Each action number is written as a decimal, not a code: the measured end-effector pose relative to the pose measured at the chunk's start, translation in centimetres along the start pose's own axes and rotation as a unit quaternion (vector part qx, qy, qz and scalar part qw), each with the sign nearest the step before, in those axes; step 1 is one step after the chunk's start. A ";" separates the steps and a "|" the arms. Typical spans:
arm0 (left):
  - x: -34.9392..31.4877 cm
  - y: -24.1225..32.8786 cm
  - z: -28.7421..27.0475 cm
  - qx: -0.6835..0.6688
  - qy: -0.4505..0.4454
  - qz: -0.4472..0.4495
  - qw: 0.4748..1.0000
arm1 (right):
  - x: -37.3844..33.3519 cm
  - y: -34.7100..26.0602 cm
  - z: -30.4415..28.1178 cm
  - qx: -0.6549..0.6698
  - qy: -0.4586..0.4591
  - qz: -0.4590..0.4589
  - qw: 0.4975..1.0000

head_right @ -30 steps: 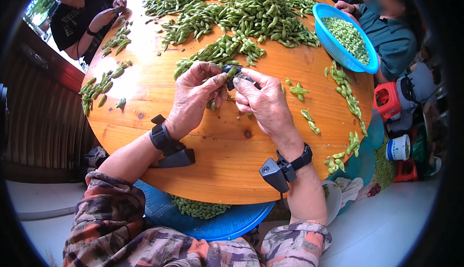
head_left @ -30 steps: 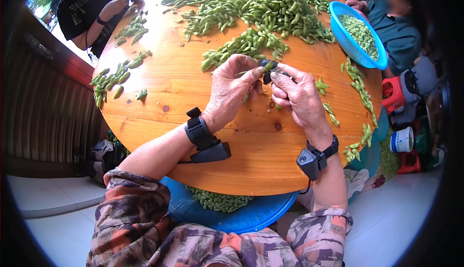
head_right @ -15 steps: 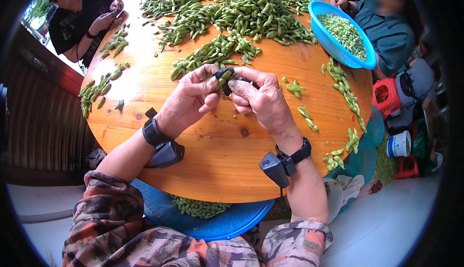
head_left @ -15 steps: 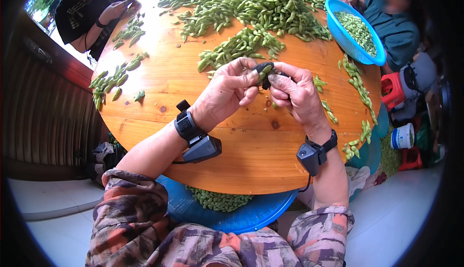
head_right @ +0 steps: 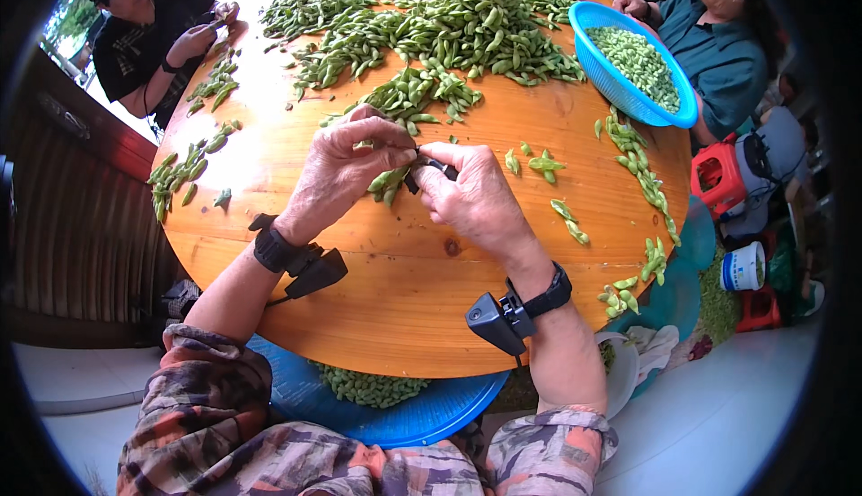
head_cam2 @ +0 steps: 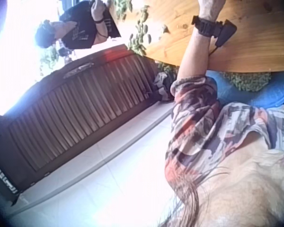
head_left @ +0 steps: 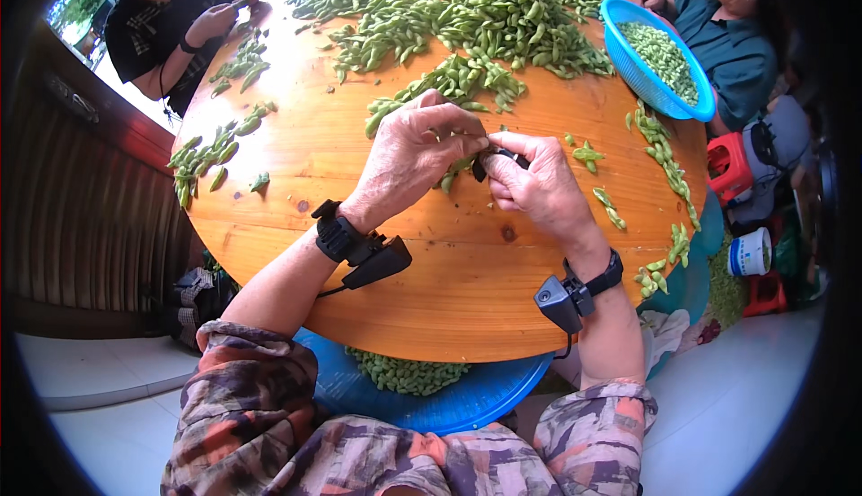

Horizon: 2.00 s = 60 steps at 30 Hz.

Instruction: Shelling and sorting green edamame pods at a table into basins.

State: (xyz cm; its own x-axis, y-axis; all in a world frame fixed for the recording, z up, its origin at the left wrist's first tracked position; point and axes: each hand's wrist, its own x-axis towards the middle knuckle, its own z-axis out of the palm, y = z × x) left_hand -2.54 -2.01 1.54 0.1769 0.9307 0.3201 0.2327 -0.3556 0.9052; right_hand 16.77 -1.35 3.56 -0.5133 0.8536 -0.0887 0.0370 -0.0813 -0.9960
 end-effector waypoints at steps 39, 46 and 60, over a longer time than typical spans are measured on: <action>-0.4 0.4 -0.4 -0.081 -0.073 -0.114 0.987 | 0.2 0.3 -0.1 -0.107 0.075 -0.063 0.989; -0.4 -1.1 -0.2 -0.290 -0.086 -0.187 0.935 | 0.7 0.9 -0.4 -0.167 0.108 -0.078 0.977; -0.4 -1.8 0.3 -0.459 -0.018 -0.192 0.867 | 0.5 0.5 0.8 -0.383 0.153 -0.302 0.859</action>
State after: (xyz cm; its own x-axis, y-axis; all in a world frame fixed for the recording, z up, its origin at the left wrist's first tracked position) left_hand -2.69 -1.78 -0.26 0.2889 0.9561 -0.0484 -0.5750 0.2137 0.7897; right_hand 15.85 -1.42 3.07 -0.3931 0.7258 0.5646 0.4571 0.6870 -0.5649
